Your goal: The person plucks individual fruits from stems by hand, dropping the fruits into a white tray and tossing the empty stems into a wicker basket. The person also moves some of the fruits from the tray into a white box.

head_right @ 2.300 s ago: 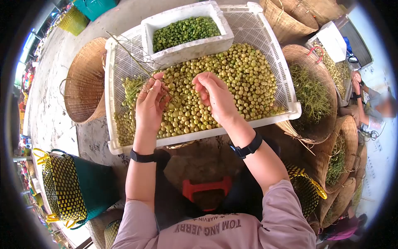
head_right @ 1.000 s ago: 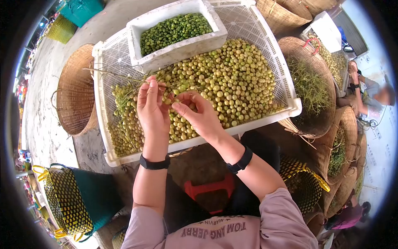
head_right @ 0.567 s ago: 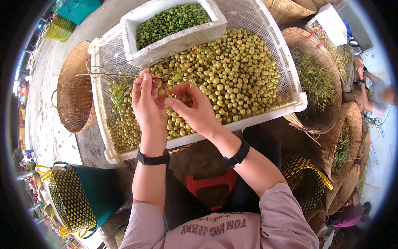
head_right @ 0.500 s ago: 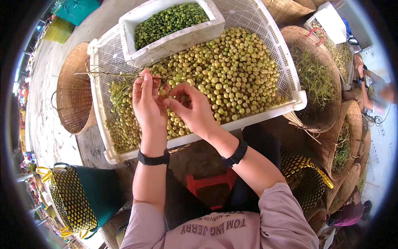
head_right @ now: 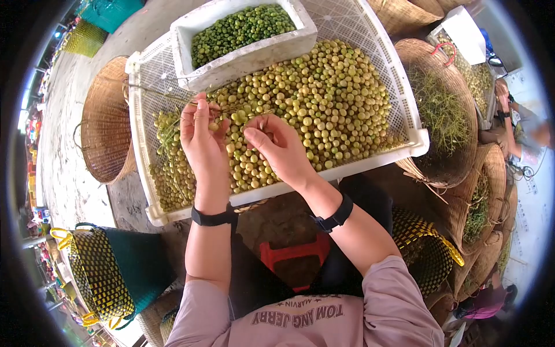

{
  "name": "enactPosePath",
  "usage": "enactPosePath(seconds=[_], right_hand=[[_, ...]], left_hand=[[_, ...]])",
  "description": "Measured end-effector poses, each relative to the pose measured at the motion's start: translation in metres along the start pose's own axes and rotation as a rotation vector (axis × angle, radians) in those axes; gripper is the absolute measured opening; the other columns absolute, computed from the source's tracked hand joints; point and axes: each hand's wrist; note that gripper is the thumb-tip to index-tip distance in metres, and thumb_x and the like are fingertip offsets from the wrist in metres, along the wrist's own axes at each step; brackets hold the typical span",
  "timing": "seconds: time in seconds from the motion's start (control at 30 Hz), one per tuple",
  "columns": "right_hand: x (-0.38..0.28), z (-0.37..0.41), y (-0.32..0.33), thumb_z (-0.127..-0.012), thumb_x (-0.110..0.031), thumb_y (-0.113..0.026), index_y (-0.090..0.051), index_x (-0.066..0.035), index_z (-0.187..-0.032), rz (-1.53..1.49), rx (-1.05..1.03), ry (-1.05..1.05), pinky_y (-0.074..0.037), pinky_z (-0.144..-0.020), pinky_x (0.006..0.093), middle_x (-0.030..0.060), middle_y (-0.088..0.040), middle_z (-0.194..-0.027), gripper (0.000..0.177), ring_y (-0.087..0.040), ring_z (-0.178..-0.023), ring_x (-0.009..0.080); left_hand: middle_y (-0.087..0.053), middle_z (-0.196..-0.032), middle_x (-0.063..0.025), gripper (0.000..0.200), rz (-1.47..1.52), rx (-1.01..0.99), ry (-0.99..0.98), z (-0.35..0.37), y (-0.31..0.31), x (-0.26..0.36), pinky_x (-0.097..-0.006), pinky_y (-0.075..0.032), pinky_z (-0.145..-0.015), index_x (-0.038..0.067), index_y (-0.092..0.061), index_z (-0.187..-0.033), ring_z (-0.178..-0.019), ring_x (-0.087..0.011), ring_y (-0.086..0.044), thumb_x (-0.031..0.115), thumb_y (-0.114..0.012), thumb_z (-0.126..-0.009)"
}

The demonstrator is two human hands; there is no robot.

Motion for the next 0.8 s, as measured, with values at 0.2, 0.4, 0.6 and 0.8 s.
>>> enactPosePath(seconds=[0.2,0.4,0.6,0.8], right_hand=[[-0.013,0.0,0.009,-0.089,-0.016,-0.068,-0.06,-0.004,-0.097,0.142,0.066,0.289,-0.043,-0.056,0.019,-0.0025,-0.059,-0.075,0.017,-0.054,-0.065,0.0044],[-0.02,-0.004,0.019,-0.083,-0.007,-0.072,-0.06,-0.004,-0.094,0.773,0.204,0.509,-0.046,-0.053,0.0248,0.0052,-0.064,-0.075,0.016,-0.06,-0.06,0.0111],[-0.021,-0.005,0.027,-0.078,-0.007,-0.071,-0.06,-0.008,-0.093,1.008,0.209,0.604,-0.049,-0.054,0.0317,0.007,-0.066,-0.078,0.019,-0.065,-0.063,0.0235],[-0.019,-0.007,0.032,-0.081,-0.01,-0.069,-0.059,-0.009,-0.093,1.09,0.138,0.677,-0.047,-0.053,0.0336,0.0061,-0.064,-0.077,0.015,-0.062,-0.062,0.0243]], left_hand=[[-0.062,-0.088,-0.0014,0.004,-0.742,-0.249,-0.502,-0.007,0.009,-0.003,-0.0174,-0.046,-0.053,0.004,-0.062,-0.094,-0.068,-0.0059,-0.052,0.004,-0.06,-0.091],[-0.06,-0.084,-0.0025,0.011,-0.662,-0.462,-0.181,0.013,0.001,-0.009,-0.0197,-0.046,-0.055,0.001,-0.064,-0.098,-0.07,-0.0073,-0.055,0.003,-0.063,-0.088],[-0.061,-0.079,0.0012,0.01,-0.653,-0.46,-0.03,0.018,-0.004,-0.001,-0.0189,-0.045,-0.055,0.0,-0.063,-0.096,-0.068,-0.0022,-0.053,0.008,-0.064,-0.09],[-0.06,-0.081,0.0016,0.015,-0.659,-0.465,0.103,0.011,0.001,-0.005,-0.0182,-0.049,-0.06,0.0,-0.062,-0.096,-0.07,-0.0021,-0.054,0.014,-0.063,-0.092]])
Point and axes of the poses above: each hand's wrist, its own z-axis away from the middle knuckle, its own y-axis out of the back of the hand, x = y × z
